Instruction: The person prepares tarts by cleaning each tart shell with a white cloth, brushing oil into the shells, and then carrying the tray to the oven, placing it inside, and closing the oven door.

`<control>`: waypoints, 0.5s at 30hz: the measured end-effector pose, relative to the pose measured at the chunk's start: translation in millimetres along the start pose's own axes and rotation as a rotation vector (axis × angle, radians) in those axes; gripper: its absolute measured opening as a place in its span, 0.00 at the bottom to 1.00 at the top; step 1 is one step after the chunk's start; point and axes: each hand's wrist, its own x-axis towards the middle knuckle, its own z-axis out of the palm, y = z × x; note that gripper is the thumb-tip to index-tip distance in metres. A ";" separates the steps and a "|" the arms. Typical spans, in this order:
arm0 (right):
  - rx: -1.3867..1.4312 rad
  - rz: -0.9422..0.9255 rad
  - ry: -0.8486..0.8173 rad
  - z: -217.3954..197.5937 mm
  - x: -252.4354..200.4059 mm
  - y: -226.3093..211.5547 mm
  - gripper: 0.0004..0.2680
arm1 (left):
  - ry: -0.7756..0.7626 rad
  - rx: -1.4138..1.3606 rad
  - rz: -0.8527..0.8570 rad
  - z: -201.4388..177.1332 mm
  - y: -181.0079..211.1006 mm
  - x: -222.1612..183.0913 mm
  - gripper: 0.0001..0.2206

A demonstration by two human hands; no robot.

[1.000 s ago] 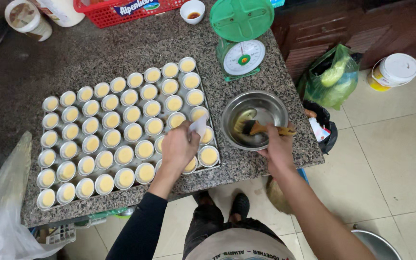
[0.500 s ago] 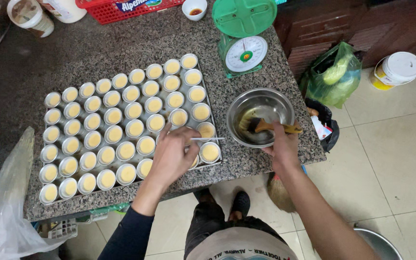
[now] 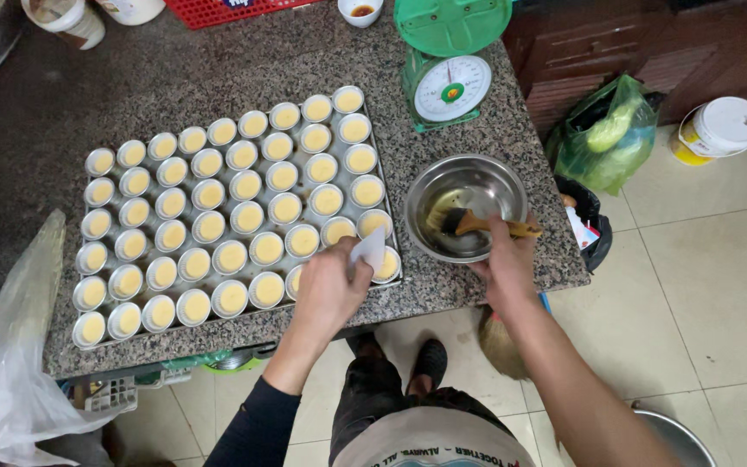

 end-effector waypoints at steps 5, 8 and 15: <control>-0.063 0.015 -0.027 6.4 -2.1 2.6 0.18 | -0.026 0.036 -0.060 4.3 -0.7 -1.1 0.13; -0.050 0.007 -0.052 12.0 -4.1 -0.2 0.18 | 0.039 0.001 -0.107 -23.0 3.6 -9.9 0.14; -0.112 -0.001 -0.090 31.3 -6.1 2.5 0.17 | 0.072 0.076 -0.226 -39.1 -15.6 -21.6 0.14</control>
